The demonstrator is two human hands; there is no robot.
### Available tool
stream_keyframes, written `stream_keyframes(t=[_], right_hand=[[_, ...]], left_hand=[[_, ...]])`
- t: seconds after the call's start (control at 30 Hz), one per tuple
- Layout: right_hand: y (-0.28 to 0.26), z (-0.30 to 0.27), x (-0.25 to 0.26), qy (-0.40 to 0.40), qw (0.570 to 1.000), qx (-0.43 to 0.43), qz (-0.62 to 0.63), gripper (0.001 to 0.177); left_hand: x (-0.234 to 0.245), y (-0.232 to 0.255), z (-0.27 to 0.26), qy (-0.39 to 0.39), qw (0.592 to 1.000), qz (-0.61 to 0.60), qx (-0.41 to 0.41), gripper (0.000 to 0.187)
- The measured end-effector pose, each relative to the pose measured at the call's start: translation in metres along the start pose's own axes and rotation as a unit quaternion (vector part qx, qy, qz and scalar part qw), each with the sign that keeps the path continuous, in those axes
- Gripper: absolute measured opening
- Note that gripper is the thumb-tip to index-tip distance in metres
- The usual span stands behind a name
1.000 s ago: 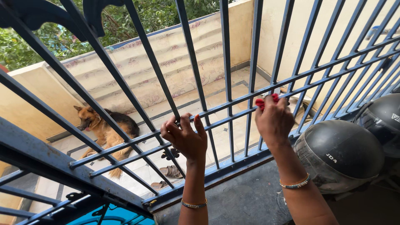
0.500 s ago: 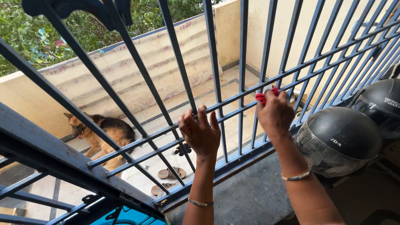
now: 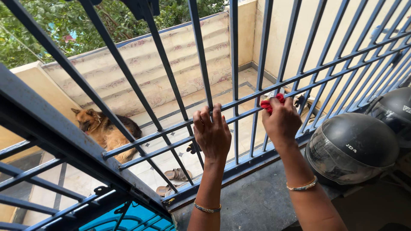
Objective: The person wipes the vertical bars of a blue metal gate with a red cloth. They systematically clean the bars from the bottom to the top, moving along the gate's length. A dog is visible lying on the floor behind the gate.
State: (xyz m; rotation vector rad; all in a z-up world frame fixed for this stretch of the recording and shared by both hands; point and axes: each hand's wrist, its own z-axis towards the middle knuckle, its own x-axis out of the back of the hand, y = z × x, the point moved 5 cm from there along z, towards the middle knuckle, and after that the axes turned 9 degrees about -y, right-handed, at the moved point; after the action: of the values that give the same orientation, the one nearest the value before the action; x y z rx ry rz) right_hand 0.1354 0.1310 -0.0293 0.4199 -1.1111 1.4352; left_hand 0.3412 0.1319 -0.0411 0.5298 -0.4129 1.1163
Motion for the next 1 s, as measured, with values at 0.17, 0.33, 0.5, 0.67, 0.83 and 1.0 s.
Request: stream_keyframes(t=[0.17,0.33,0.5,0.67,0.83,1.0], right_hand=[[-0.041,-0.030,-0.016,-0.023,0.999,0.039,0.017,0.034],[-0.025,-0.034,-0.035,-0.194,0.922,0.045,0.331,0.030],[0.013,-0.045,-0.066,-0.324,0.546,-0.019,0.773,0.036],[0.022,-0.061,-0.071,-0.348,0.366,-0.041,0.862,0.045],[0.045,-0.067,-0.087,-0.372,0.468,-0.100,0.795,0.046],[0.087,-0.066,-0.115,-0.380,0.585,-0.232,0.677,0.040]], left_hand=[[0.000,0.009,0.001,0.009,0.999,-0.025,0.029,0.042],[0.010,0.017,-0.012,0.064,0.990,-0.122,0.024,0.041],[0.005,0.026,-0.052,0.108,0.923,-0.359,0.087,0.022],[-0.015,0.045,-0.073,-0.118,0.849,-0.493,0.146,0.043],[-0.045,0.030,-0.104,-0.101,0.822,-0.528,0.187,0.021],[-0.060,-0.009,-0.130,-0.039,0.780,-0.545,0.305,0.011]])
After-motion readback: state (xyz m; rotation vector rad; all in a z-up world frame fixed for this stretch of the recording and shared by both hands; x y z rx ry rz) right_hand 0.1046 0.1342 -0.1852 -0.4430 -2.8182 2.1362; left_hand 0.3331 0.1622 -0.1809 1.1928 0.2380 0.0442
